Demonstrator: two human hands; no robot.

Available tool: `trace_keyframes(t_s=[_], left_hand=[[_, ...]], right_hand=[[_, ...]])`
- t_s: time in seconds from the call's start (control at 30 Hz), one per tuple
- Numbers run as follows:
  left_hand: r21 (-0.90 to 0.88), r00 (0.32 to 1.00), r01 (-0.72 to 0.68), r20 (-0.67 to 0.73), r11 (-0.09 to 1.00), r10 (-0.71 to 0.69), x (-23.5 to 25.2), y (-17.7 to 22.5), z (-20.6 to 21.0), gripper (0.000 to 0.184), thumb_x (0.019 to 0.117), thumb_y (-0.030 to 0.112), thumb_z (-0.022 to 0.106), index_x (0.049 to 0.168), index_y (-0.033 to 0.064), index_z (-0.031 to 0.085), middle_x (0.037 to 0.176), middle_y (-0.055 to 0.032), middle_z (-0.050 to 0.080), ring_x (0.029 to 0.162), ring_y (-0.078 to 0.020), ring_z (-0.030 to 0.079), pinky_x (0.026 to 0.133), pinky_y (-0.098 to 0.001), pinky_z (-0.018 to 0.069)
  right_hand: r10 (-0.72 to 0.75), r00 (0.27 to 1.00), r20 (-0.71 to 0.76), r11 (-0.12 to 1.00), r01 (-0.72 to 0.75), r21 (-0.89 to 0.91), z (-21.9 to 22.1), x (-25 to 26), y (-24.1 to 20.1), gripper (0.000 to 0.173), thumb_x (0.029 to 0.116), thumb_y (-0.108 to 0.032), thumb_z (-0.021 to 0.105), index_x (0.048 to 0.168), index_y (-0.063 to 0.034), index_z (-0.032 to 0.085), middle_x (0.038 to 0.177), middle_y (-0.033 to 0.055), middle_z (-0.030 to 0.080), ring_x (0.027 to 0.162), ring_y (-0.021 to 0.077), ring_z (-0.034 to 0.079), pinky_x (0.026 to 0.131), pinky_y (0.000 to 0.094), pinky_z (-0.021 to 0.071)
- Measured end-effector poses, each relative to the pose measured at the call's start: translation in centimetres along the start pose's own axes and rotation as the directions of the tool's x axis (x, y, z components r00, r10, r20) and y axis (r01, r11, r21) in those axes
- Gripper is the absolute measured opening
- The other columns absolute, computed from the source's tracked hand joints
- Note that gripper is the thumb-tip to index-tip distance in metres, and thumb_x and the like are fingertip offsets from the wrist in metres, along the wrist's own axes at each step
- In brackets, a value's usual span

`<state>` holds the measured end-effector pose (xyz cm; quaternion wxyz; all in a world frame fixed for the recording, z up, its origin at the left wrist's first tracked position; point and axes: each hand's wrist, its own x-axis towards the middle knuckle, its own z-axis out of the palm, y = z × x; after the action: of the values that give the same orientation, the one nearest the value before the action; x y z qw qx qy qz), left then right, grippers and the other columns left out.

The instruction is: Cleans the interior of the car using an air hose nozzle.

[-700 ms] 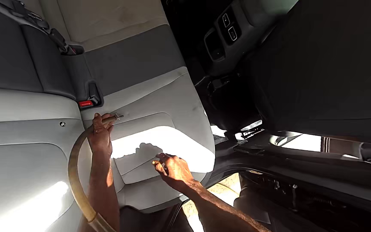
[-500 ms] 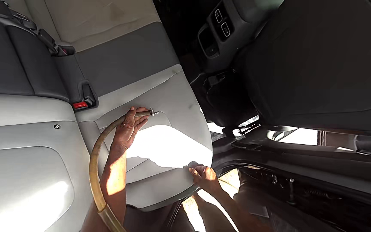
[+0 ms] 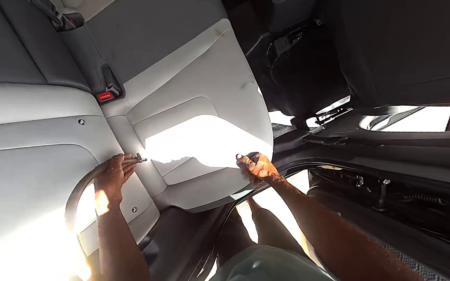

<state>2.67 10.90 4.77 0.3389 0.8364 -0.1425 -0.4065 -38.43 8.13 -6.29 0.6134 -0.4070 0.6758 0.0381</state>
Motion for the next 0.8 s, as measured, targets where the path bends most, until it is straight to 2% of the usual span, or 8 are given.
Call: trace_keyframes(t_s=[0.1, 0.2, 0.33, 0.43, 0.57, 0.63, 0.7, 0.8], left_hand=[[0.011, 0.999, 0.037, -0.040, 0.999, -0.037, -3.2, -2.9, -1.8, 0.036, 0.1111, 0.030, 0.045, 0.118, 0.0024, 0.067, 0.103, -0.0104, 0.075, 0.088, -0.0176, 0.074, 0.080, -0.0311, 0.0607], [-0.019, 0.994, 0.105, -0.014, 0.994, -0.106, -4.2, -4.7, -2.0, 0.035, 0.1113, 0.026, 0.045, 0.120, 0.0003, 0.066, 0.105, -0.0130, 0.075, 0.089, -0.0201, 0.075, 0.081, -0.0324, 0.0611], [-0.022, 0.993, 0.116, -0.032, 0.993, -0.116, -5.2, -6.4, 0.0, 0.030, 0.1099, 0.024, 0.049, 0.119, 0.0010, 0.065, 0.106, -0.0125, 0.074, 0.090, -0.0186, 0.074, 0.080, -0.0318, 0.0608], [-0.001, 0.990, 0.139, 0.034, 0.990, -0.139, -5.2, -8.1, 2.2, 0.031, 0.1101, 0.024, 0.049, 0.123, -0.0002, 0.062, 0.110, -0.0132, 0.072, 0.092, -0.0177, 0.072, 0.083, -0.0316, 0.0593], [0.011, 0.960, 0.018, 0.279, 1.000, -0.020, -6.9, -9.2, 6.0, 0.029, 0.1100, 0.021, 0.048, 0.122, -0.0002, 0.065, 0.116, -0.0124, 0.073, 0.102, -0.0195, 0.072, 0.091, -0.0334, 0.0589], [-0.033, 0.908, -0.050, 0.415, 0.998, 0.059, -8.9, -9.0, 8.3, 0.028, 0.1090, 0.017, 0.048, 0.122, -0.0006, 0.065, 0.117, -0.0124, 0.072, 0.105, -0.0203, 0.072, 0.093, -0.0346, 0.0591], [-0.056, 0.851, -0.105, 0.511, 0.993, 0.118, -10.8, -8.7, 10.7, 0.030, 0.1089, 0.020, 0.050, 0.124, 0.0000, 0.067, 0.120, -0.0125, 0.072, 0.109, -0.0208, 0.071, 0.096, -0.0363, 0.0584], [-0.127, 0.773, -0.246, 0.573, 0.961, 0.273, -12.0, -9.1, 12.9, 0.031, 0.1084, 0.017, 0.050, 0.128, -0.0029, 0.065, 0.125, -0.0154, 0.069, 0.113, -0.0202, 0.069, 0.099, -0.0375, 0.0571]], right_hand=[[0.005, 1.000, 0.007, 1.000, -0.005, 0.005, -0.1, -0.1, 0.1, 0.066, 0.1043, -0.060, 0.048, 0.073, -0.0044, 0.068, 0.055, 0.0105, 0.065, 0.040, 0.0210, 0.061, 0.041, 0.0388, 0.0530], [-0.033, 0.999, 0.018, 0.999, 0.032, 0.030, -0.1, -0.1, 0.3, 0.066, 0.1061, -0.058, 0.045, 0.076, -0.0038, 0.067, 0.056, 0.0108, 0.065, 0.041, 0.0215, 0.061, 0.041, 0.0393, 0.0532], [-0.073, 0.997, 0.018, 0.995, 0.072, 0.066, -0.2, -0.1, 0.5, 0.071, 0.1080, -0.058, 0.037, 0.073, -0.0037, 0.067, 0.055, 0.0112, 0.065, 0.040, 0.0217, 0.061, 0.041, 0.0399, 0.0536], [-0.081, 0.997, 0.001, 0.994, 0.081, 0.071, -0.1, 0.0, 0.4, 0.074, 0.1086, -0.059, 0.033, 0.072, -0.0042, 0.066, 0.055, 0.0102, 0.064, 0.040, 0.0210, 0.060, 0.040, 0.0395, 0.0528], [-0.098, 0.995, -0.009, 0.991, 0.098, 0.086, -0.1, 0.3, 0.3, 0.074, 0.1089, -0.059, 0.030, 0.072, -0.0047, 0.064, 0.055, 0.0101, 0.064, 0.039, 0.0209, 0.059, 0.039, 0.0392, 0.0527], [-0.106, 0.994, -0.008, 0.990, 0.106, 0.096, 0.0, 0.4, 0.4, 0.073, 0.1093, -0.058, 0.030, 0.073, -0.0044, 0.064, 0.055, 0.0100, 0.064, 0.038, 0.0204, 0.059, 0.038, 0.0387, 0.0523], [-0.110, 0.994, -0.009, 0.989, 0.110, 0.101, 0.1, 0.1, 0.5, 0.073, 0.1092, -0.058, 0.030, 0.075, -0.0037, 0.065, 0.055, 0.0104, 0.064, 0.038, 0.0207, 0.059, 0.038, 0.0386, 0.0522], [-0.131, 0.991, -0.024, 0.986, 0.132, 0.106, 0.0, -0.4, 0.1, 0.072, 0.1100, -0.056, 0.030, 0.077, -0.0031, 0.066, 0.054, 0.0100, 0.063, 0.038, 0.0201, 0.058, 0.036, 0.0372, 0.0511]])
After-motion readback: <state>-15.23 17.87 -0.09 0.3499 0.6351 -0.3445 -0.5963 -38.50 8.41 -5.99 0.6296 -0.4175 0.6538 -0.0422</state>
